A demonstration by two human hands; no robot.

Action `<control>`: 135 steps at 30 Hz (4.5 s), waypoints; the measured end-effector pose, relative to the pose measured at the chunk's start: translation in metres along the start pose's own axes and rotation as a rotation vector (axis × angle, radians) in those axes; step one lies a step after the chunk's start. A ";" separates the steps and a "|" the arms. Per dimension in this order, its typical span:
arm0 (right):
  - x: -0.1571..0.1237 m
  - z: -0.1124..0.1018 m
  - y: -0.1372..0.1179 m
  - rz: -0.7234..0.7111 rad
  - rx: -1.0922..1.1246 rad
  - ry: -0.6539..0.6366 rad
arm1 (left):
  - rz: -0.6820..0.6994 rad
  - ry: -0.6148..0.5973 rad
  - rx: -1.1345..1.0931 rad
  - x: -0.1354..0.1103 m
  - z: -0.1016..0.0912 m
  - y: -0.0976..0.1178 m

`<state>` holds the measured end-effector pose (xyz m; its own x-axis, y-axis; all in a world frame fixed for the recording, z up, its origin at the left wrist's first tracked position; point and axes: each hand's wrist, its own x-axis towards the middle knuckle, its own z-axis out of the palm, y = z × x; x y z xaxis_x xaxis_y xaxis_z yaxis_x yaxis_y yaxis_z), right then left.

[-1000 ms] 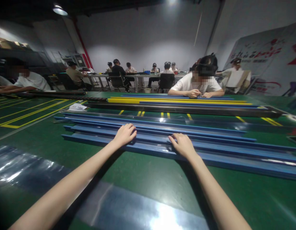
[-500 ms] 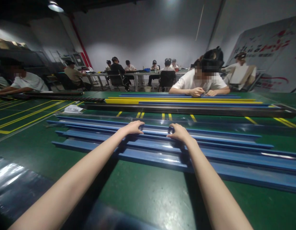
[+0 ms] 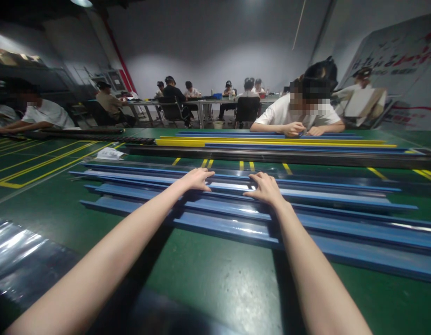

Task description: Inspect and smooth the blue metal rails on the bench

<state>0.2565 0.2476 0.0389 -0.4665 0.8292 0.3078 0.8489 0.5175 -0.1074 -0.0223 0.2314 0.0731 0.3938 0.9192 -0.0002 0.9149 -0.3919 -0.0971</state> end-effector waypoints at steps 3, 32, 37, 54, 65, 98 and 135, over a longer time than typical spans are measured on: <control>0.000 -0.016 -0.003 -0.037 0.002 0.078 | 0.007 0.027 0.021 -0.007 -0.018 -0.001; -0.146 -0.078 -0.115 -0.224 -0.403 0.178 | 0.081 -0.127 0.098 -0.173 -0.078 0.048; -0.171 -0.070 -0.123 -0.185 -0.396 0.138 | 0.085 -0.135 0.073 -0.186 -0.060 0.061; -0.205 -0.039 -0.128 -0.076 -0.244 0.037 | 0.081 -0.193 0.066 -0.191 -0.023 0.081; -0.207 -0.041 -0.129 -0.047 -0.153 0.043 | 0.049 -0.263 -0.096 -0.186 -0.018 0.105; -0.222 -0.050 -0.122 0.012 -0.116 0.095 | -0.066 0.205 -0.072 -0.170 0.015 0.181; -0.229 -0.049 -0.115 0.001 -0.091 0.111 | -0.062 0.258 -0.054 -0.175 0.021 0.180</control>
<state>0.2776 -0.0122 0.0268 -0.4397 0.7986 0.4109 0.8706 0.4914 -0.0233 0.0719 0.0010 0.0352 0.3401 0.9042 0.2585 0.9387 -0.3429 -0.0355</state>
